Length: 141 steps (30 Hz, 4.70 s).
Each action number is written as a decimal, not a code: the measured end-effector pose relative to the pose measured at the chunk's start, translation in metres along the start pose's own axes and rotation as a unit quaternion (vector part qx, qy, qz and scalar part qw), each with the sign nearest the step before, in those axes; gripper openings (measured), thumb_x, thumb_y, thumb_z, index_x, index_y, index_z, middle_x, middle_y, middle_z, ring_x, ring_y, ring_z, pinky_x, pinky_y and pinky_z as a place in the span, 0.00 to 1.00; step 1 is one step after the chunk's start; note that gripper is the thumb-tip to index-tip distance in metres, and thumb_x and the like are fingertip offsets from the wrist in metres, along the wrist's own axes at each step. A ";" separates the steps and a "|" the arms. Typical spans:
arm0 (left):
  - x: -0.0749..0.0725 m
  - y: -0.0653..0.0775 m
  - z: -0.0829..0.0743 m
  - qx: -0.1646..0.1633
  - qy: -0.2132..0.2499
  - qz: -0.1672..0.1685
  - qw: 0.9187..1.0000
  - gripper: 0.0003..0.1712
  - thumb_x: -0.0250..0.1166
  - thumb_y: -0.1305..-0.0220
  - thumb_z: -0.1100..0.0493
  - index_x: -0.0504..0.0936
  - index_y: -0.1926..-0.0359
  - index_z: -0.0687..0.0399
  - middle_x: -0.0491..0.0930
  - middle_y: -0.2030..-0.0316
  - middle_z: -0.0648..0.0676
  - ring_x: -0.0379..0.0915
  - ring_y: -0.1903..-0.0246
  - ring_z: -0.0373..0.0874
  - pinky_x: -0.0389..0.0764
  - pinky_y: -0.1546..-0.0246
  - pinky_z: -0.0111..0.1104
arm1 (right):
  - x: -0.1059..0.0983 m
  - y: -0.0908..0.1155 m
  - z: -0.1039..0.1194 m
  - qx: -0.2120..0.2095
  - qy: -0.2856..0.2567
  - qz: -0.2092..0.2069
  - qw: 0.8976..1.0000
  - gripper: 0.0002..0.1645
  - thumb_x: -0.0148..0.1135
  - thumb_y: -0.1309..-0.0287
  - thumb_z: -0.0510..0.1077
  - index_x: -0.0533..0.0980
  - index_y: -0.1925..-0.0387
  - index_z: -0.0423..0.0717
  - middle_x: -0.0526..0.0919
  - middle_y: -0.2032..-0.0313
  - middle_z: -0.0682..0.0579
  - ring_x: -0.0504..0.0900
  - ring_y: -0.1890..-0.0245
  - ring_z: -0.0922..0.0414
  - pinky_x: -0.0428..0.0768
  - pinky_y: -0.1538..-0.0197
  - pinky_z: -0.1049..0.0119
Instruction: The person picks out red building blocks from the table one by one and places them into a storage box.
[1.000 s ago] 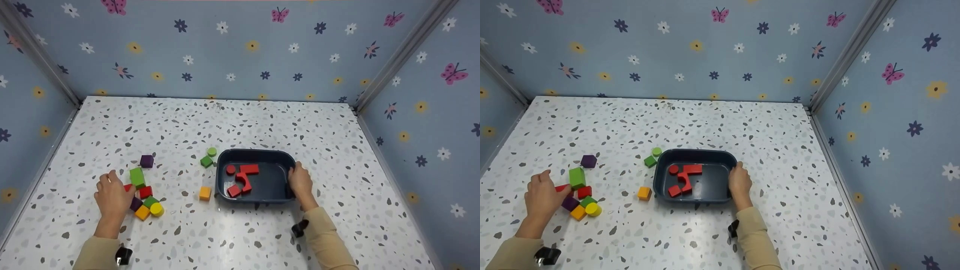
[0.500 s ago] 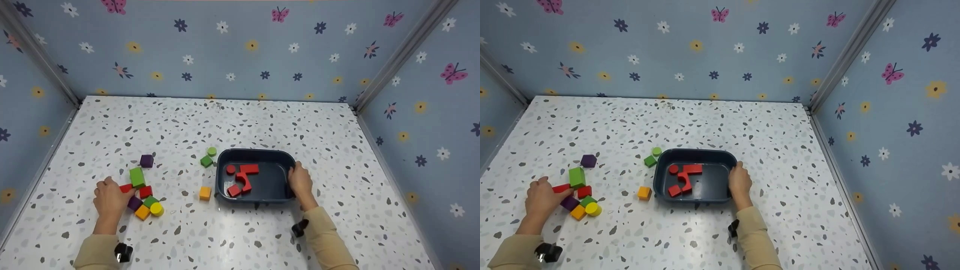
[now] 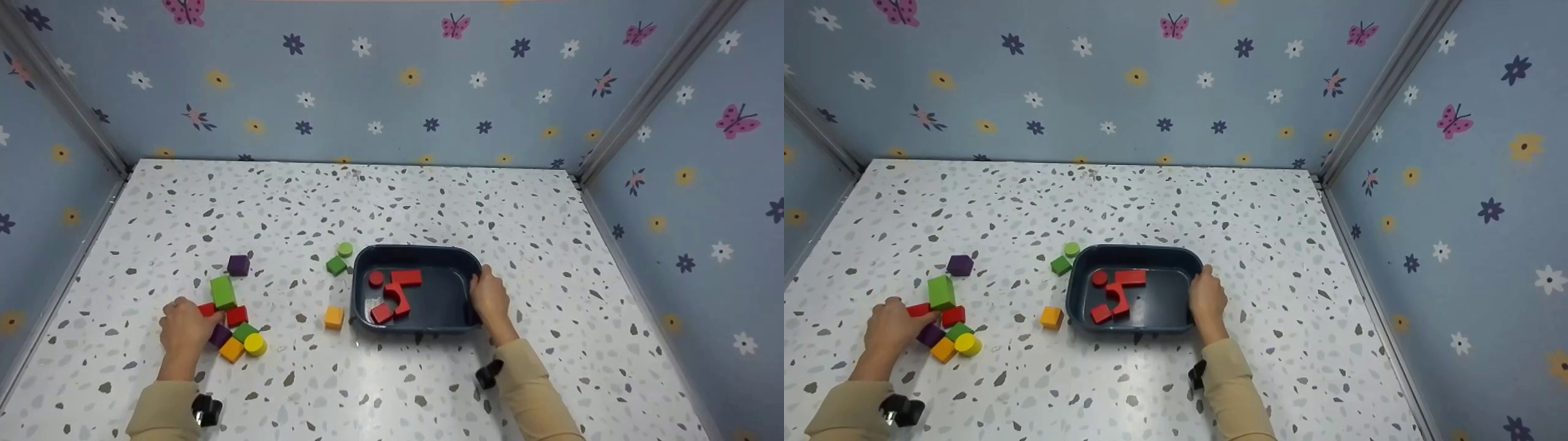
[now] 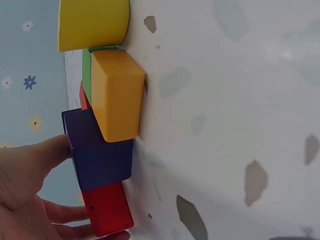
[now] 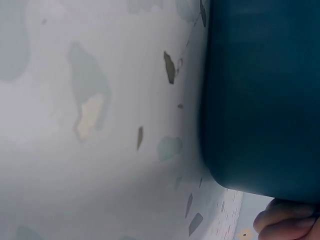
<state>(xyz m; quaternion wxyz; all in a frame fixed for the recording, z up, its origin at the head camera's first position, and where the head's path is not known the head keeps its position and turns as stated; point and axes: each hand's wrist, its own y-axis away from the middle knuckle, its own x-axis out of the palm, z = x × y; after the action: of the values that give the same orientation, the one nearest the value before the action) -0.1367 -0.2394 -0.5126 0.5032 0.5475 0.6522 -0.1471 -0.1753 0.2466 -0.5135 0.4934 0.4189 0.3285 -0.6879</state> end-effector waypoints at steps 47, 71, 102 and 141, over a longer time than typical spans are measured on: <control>-0.002 0.052 -0.040 0.097 0.076 -0.148 0.981 0.34 0.64 0.47 0.61 0.61 0.46 0.80 0.59 0.50 0.75 0.59 0.52 0.65 0.69 0.53 0.53 | 0.000 0.002 0.000 -0.004 0.013 -0.004 1.000 0.13 0.48 0.39 0.42 0.69 0.58 0.34 0.78 0.69 0.32 0.79 0.71 0.38 0.75 0.72 0.45; 0.029 0.084 -0.085 0.213 0.161 -0.197 0.943 0.29 0.68 0.54 0.63 0.69 0.53 0.78 0.67 0.55 0.71 0.66 0.56 0.62 0.69 0.54 0.49 | 0.000 0.001 0.001 0.009 0.008 0.007 1.000 0.13 0.48 0.39 0.42 0.69 0.60 0.35 0.78 0.68 0.31 0.79 0.69 0.38 0.75 0.71 0.45; 0.073 0.113 -0.147 0.277 0.213 -0.129 0.928 0.30 0.71 0.56 0.61 0.71 0.52 0.69 0.69 0.53 0.63 0.69 0.55 0.54 0.75 0.56 0.43 | 0.001 0.000 0.001 0.003 0.005 0.002 1.000 0.12 0.48 0.39 0.42 0.68 0.61 0.35 0.78 0.69 0.32 0.78 0.69 0.37 0.74 0.72 0.45; 0.134 0.104 -0.222 0.452 0.144 -0.018 0.880 0.34 0.73 0.60 0.66 0.71 0.49 0.70 0.68 0.50 0.63 0.65 0.50 0.56 0.74 0.55 0.40 | -0.001 0.001 0.001 -0.005 -0.004 -0.003 1.000 0.12 0.49 0.41 0.41 0.69 0.62 0.35 0.78 0.69 0.32 0.78 0.69 0.38 0.74 0.71 0.46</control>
<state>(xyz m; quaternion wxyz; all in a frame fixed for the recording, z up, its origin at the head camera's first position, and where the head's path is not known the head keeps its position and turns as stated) -0.1426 0.0386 -0.4847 0.0985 0.7186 0.5900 -0.3547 -0.1742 0.2461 -0.5122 0.4947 0.4122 0.3314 -0.6896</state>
